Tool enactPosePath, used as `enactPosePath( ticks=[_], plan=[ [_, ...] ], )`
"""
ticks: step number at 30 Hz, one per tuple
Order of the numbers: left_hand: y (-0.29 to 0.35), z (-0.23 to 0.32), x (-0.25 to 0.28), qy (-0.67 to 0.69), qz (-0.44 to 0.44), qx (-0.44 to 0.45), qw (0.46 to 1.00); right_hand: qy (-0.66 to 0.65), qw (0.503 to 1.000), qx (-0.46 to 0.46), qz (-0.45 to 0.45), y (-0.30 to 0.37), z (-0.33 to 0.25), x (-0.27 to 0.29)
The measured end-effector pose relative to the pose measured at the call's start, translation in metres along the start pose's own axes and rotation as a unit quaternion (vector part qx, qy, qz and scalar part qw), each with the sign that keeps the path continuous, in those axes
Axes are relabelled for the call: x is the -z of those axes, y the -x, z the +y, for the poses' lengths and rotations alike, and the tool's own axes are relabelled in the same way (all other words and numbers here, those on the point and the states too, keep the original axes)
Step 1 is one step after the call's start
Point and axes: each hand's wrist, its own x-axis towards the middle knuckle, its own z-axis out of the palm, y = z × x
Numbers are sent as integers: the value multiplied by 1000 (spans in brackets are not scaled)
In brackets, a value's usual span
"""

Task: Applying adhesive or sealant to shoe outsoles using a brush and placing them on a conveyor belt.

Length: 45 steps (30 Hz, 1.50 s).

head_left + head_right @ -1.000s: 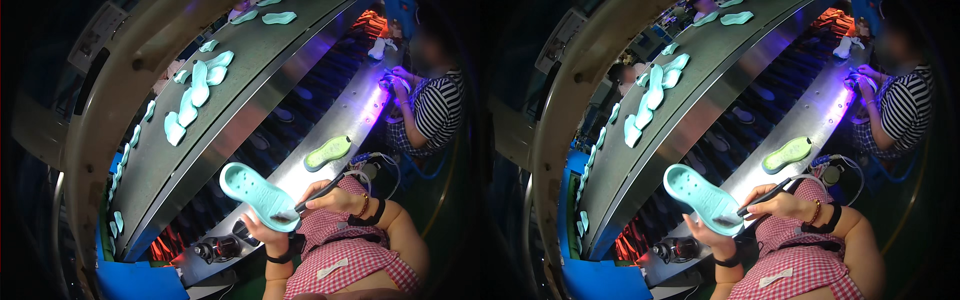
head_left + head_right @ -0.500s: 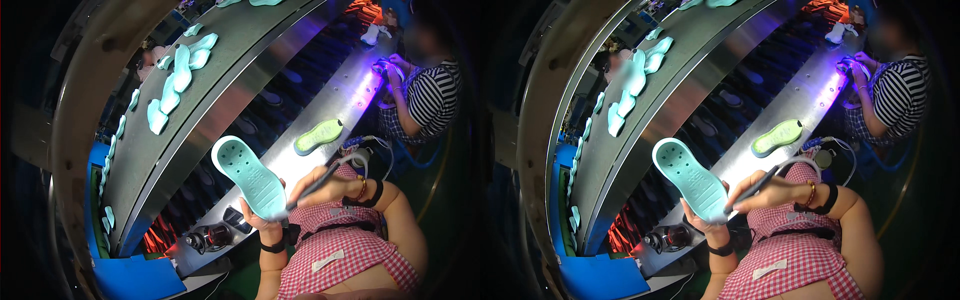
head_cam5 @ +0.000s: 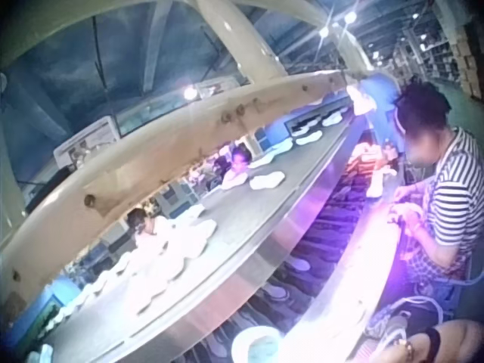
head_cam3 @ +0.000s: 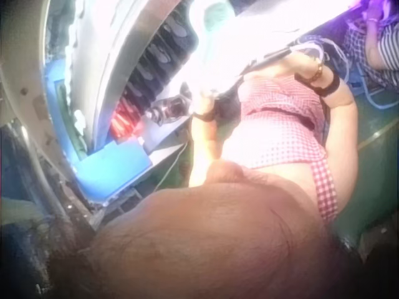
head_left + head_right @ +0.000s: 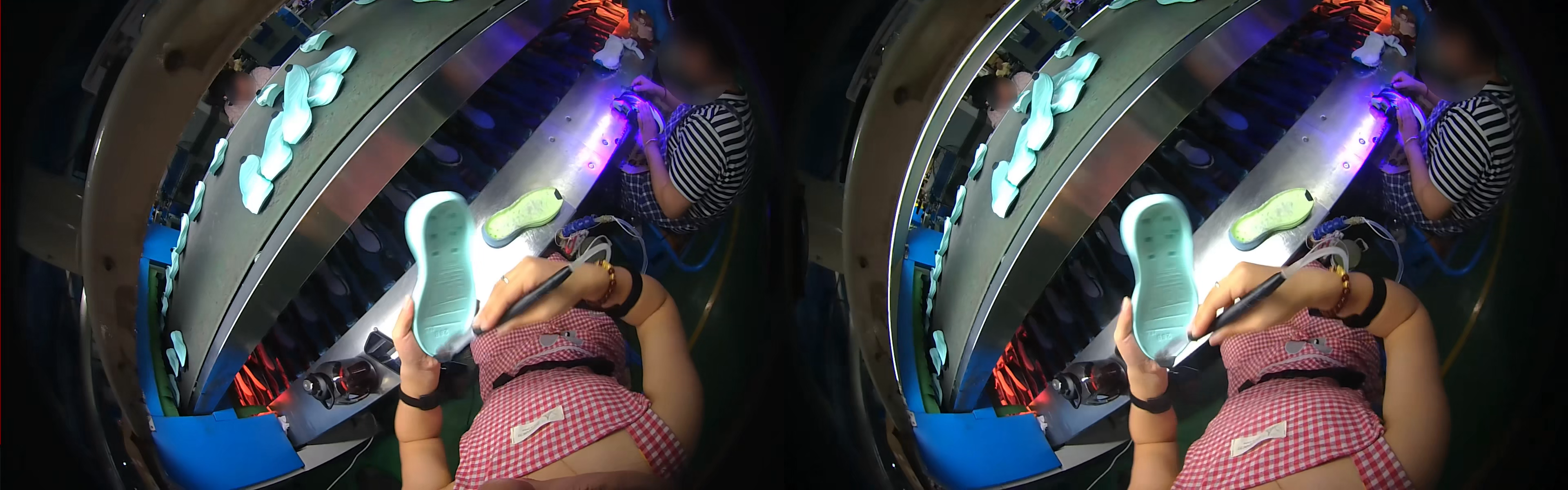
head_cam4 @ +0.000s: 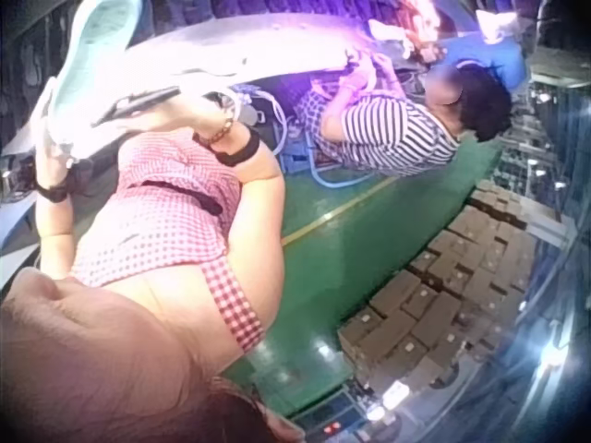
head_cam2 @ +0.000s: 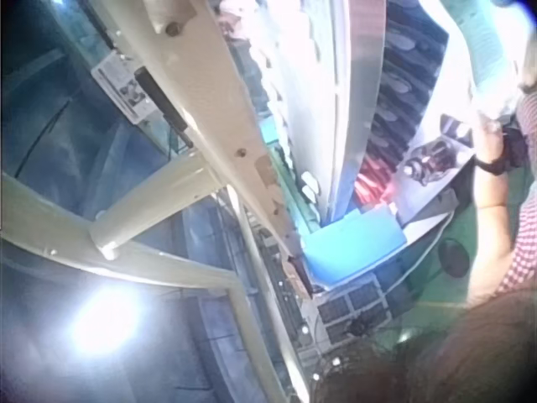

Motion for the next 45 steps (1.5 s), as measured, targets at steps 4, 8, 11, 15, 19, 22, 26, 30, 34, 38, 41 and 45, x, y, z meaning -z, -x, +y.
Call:
enactPosePath(
  ticks=[4,8,11,15,19,22,26,30,34,38,41,45],
  plan=[
    [-1,1,-5,-118,6,107,987,58,988,-20,-142,-4,-2,13],
    [3,4,-15,-101,6,209,973,99,979,-37,-172,1,-13,25],
    [1,-2,0,-149,3,221,964,142,964,-11,-224,8,-10,26],
    [8,7,-1,-142,25,230,963,93,981,-31,-170,3,-21,36],
    [7,5,8,-154,6,239,959,253,943,-53,-208,19,-14,35],
    [9,6,10,-121,25,228,966,216,962,-46,-163,18,-18,43],
    [6,-2,20,-152,29,195,969,172,974,-89,-116,31,-3,47],
    [-1,-20,30,-65,41,166,983,72,986,-119,-95,23,10,38],
    [1,-46,28,101,15,137,985,-37,982,-166,86,13,27,18],
    [-4,-61,50,213,-18,120,969,12,913,-146,381,24,60,43],
    [-8,-60,39,219,-12,82,972,317,864,53,387,14,73,4],
    [21,-32,69,295,-25,-18,955,-89,973,-132,169,24,18,-10]
  ],
)
